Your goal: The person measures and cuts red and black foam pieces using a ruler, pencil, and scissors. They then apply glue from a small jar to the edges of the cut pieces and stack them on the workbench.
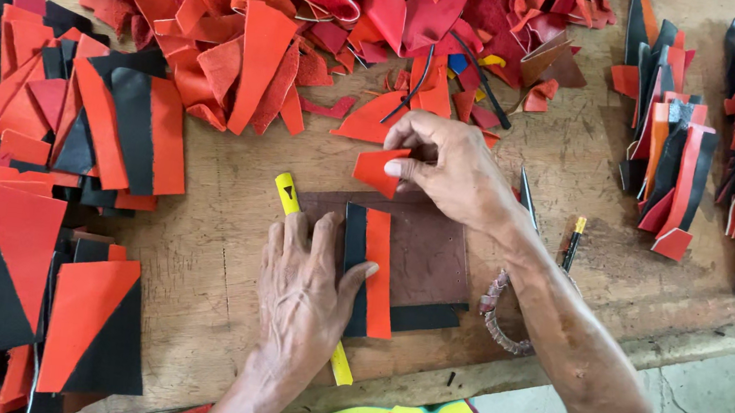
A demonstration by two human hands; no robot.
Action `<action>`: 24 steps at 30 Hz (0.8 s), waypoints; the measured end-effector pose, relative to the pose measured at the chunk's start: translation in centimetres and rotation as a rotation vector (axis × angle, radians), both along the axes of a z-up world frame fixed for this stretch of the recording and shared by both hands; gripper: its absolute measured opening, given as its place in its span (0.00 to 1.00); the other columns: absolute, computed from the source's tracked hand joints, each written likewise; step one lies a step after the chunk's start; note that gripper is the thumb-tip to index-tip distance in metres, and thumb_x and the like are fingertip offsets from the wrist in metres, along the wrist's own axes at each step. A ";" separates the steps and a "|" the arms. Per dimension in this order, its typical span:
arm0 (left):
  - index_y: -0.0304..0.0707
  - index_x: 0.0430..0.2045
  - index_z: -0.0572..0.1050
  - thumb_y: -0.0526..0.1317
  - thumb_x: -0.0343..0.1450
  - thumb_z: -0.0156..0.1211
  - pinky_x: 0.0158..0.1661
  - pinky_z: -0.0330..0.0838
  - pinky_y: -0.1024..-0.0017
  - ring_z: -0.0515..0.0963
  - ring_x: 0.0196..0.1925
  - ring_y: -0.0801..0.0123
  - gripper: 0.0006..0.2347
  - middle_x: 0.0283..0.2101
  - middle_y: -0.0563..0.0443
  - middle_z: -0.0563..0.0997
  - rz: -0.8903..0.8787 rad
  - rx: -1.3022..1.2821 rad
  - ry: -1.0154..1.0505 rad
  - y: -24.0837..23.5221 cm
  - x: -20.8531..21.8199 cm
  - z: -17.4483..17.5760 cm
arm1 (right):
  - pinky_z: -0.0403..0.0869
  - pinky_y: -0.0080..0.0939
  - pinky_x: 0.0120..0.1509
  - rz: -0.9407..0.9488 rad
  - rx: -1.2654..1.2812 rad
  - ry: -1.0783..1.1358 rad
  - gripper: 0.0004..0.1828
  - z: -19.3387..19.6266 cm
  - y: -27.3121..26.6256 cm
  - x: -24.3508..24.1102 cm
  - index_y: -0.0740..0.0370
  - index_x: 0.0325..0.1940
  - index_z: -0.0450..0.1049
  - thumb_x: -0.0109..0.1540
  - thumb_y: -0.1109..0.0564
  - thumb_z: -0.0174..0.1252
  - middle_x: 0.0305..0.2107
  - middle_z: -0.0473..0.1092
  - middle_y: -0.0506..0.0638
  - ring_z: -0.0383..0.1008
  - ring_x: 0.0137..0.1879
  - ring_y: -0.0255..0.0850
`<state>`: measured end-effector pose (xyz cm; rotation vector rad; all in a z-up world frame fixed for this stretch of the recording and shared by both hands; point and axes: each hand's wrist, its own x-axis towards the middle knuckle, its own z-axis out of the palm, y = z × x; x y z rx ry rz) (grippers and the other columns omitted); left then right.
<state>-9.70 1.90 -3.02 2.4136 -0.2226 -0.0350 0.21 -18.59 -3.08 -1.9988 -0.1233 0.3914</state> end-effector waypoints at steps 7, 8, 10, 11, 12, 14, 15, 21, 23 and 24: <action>0.32 0.52 0.70 0.45 0.60 0.73 0.45 0.65 0.51 0.70 0.45 0.44 0.29 0.43 0.36 0.71 0.014 0.016 0.043 -0.2 0.2 0.1 | 0.74 0.36 0.39 0.107 -0.228 -0.136 0.09 0.8 1.2 -0.5 0.62 0.41 0.78 0.57 0.62 0.68 0.26 0.77 0.48 0.77 0.33 0.32; 0.32 0.52 0.71 0.45 0.59 0.73 0.45 0.65 0.51 0.70 0.45 0.44 0.28 0.43 0.36 0.71 0.016 0.004 0.023 -0.2 0.2 0.1 | 0.75 0.36 0.39 0.102 -0.235 -0.132 0.09 1.0 1.2 -0.4 0.62 0.41 0.79 0.57 0.62 0.68 0.26 0.78 0.48 0.78 0.33 0.33; 0.31 0.50 0.72 0.44 0.59 0.73 0.45 0.65 0.52 0.70 0.45 0.44 0.27 0.43 0.36 0.71 0.022 -0.018 -0.017 -0.3 0.1 0.1 | 0.75 0.37 0.40 0.094 -0.247 -0.125 0.09 1.2 1.1 -0.3 0.62 0.41 0.79 0.57 0.61 0.68 0.27 0.78 0.49 0.79 0.34 0.34; 0.32 0.47 0.72 0.45 0.59 0.73 0.45 0.65 0.52 0.70 0.45 0.45 0.25 0.42 0.37 0.71 0.029 0.009 0.001 -0.3 0.0 0.0 | 0.75 0.37 0.40 0.092 -0.247 -0.137 0.10 1.2 1.0 -0.4 0.62 0.41 0.79 0.56 0.61 0.69 0.27 0.78 0.49 0.79 0.34 0.34; 0.34 0.43 0.73 0.45 0.59 0.74 0.46 0.64 0.52 0.70 0.46 0.45 0.24 0.41 0.39 0.71 0.036 0.037 0.019 -0.5 -0.2 -0.1 | 0.75 0.37 0.40 0.090 -0.247 -0.149 0.10 1.0 1.0 -0.4 0.62 0.40 0.79 0.56 0.61 0.69 0.27 0.78 0.49 0.79 0.34 0.34; 0.35 0.38 0.73 0.46 0.59 0.74 0.45 0.64 0.52 0.70 0.46 0.47 0.20 0.40 0.41 0.71 0.032 0.086 0.043 -0.6 -0.2 -0.3 | 0.76 0.37 0.40 0.086 -0.227 -0.148 0.10 0.7 1.0 -0.5 0.62 0.40 0.80 0.56 0.61 0.70 0.28 0.79 0.49 0.80 0.35 0.34; 0.36 0.36 0.73 0.45 0.60 0.74 0.45 0.64 0.53 0.70 0.46 0.47 0.19 0.39 0.41 0.70 0.023 0.104 0.049 -0.8 -0.3 -0.4 | 0.76 0.37 0.41 0.086 -0.209 -0.135 0.10 0.6 1.0 -0.4 0.63 0.40 0.79 0.56 0.61 0.69 0.28 0.79 0.49 0.80 0.36 0.34; 0.37 0.34 0.72 0.36 0.65 0.66 0.41 0.69 0.53 0.76 0.41 0.47 0.10 0.34 0.42 0.77 0.006 -0.046 0.131 -2.1 -0.8 0.3 | 0.76 0.36 0.51 0.037 0.218 -0.068 0.08 3.2 -0.8 -1.1 0.64 0.44 0.76 0.61 0.64 0.64 0.40 0.76 0.51 0.77 0.47 0.34; 0.38 0.37 0.72 0.36 0.68 0.63 0.38 0.72 0.56 0.80 0.37 0.48 0.08 0.32 0.42 0.81 -0.015 -0.148 0.307 -2.1 -0.2 1.2 | 0.74 0.39 0.55 0.148 0.376 -0.104 0.06 5.2 -2.5 -2.0 0.65 0.41 0.76 0.61 0.67 0.63 0.45 0.72 0.56 0.73 0.52 0.39; 0.39 0.38 0.73 0.38 0.68 0.63 0.37 0.73 0.58 0.82 0.35 0.49 0.08 0.30 0.41 0.82 -0.034 -0.177 0.429 -1.7 -0.2 1.9 | 0.71 0.41 0.56 0.271 0.376 -0.218 0.07 6.5 -3.8 -3.4 0.67 0.40 0.76 0.58 0.69 0.62 0.47 0.69 0.59 0.70 0.55 0.43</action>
